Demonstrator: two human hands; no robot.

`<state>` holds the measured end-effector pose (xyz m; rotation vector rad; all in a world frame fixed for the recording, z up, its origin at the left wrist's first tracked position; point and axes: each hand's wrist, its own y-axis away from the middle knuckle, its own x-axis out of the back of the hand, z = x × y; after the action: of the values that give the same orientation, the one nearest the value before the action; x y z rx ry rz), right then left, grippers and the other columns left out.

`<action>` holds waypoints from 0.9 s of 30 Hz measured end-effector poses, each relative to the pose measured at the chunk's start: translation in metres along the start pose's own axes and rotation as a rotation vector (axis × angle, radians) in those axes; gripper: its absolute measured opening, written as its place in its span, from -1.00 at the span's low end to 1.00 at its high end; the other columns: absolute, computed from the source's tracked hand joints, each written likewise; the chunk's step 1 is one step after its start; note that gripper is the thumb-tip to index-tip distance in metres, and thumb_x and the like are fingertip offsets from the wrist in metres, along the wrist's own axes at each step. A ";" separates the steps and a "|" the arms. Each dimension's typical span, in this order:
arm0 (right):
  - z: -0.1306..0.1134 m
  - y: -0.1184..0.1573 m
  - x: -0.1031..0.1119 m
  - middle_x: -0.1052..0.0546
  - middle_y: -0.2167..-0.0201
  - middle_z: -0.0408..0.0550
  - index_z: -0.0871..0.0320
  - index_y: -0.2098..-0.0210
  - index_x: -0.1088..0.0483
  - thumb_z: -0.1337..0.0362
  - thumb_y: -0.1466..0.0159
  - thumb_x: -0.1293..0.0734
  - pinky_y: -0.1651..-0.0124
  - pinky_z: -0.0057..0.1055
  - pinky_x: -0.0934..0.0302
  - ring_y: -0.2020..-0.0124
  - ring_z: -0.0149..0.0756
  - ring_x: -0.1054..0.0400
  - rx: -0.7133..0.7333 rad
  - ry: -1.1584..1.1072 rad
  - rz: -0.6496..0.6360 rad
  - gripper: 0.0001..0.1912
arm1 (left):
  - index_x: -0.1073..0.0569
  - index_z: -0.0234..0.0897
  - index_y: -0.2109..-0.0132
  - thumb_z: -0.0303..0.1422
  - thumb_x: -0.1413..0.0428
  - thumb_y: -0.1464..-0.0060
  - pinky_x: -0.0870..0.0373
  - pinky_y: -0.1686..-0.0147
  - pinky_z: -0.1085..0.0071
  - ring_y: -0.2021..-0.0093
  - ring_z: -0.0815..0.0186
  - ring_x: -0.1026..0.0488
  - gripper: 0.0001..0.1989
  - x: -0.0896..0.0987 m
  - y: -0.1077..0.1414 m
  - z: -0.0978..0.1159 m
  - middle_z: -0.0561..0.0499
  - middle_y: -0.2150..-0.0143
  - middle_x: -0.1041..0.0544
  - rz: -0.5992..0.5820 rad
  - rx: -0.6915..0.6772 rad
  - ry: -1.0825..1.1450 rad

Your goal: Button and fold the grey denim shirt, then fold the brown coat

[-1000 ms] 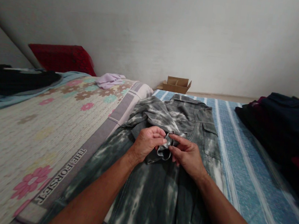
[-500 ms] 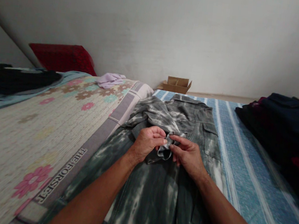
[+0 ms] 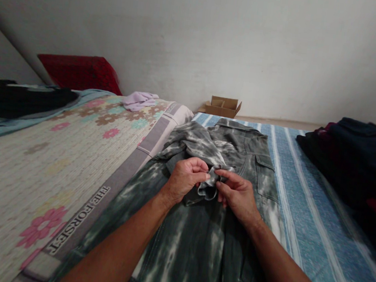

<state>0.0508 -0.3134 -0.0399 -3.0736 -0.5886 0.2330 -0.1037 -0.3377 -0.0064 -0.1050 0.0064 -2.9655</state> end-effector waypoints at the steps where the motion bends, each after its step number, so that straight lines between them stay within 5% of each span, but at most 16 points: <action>1: -0.001 0.000 0.000 -0.37 0.78 -0.26 0.21 0.18 -0.48 0.17 -0.02 -0.41 0.75 -0.55 -0.03 0.80 -0.50 -0.11 0.011 -0.003 0.001 -0.61 | -0.40 -0.33 0.39 -0.38 -0.26 0.28 -0.17 0.61 0.55 0.61 0.48 -0.28 -0.76 0.000 0.000 0.000 0.13 0.56 -0.42 0.008 -0.009 -0.004; 11: 0.001 0.000 0.004 -0.36 0.75 -0.31 0.15 0.27 -0.36 0.19 -0.04 -0.42 0.71 -0.56 -0.05 0.78 -0.49 -0.16 0.119 -0.016 0.057 -0.71 | -0.40 -0.34 0.41 -0.44 -0.24 0.25 -0.14 0.61 0.54 0.60 0.49 -0.26 -0.81 0.001 -0.001 0.001 0.13 0.55 -0.42 0.044 -0.029 -0.003; 22: -0.009 0.001 0.008 -0.40 0.74 -0.31 0.18 0.01 -0.25 0.08 0.01 -0.47 0.72 -0.56 -0.05 0.79 -0.48 -0.16 0.101 -0.022 0.129 -0.35 | -0.41 -0.33 0.40 -0.39 -0.25 0.27 -0.14 0.63 0.56 0.62 0.50 -0.26 -0.78 0.002 0.000 0.001 0.14 0.56 -0.42 0.043 -0.040 -0.029; 27: -0.004 -0.002 0.014 -0.40 0.76 -0.24 0.19 0.23 -0.36 -0.04 -0.06 -0.41 0.76 -0.57 0.00 0.82 -0.48 -0.16 0.055 0.011 0.109 -0.53 | -0.42 -0.34 0.42 -0.37 -0.24 0.24 -0.15 0.65 0.57 0.65 0.51 -0.25 -0.81 0.002 0.001 0.001 0.15 0.59 -0.41 -0.033 -0.038 -0.047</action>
<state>0.0636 -0.3067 -0.0374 -3.0547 -0.4081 0.2279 -0.1054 -0.3387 -0.0049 -0.1812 0.0554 -2.9957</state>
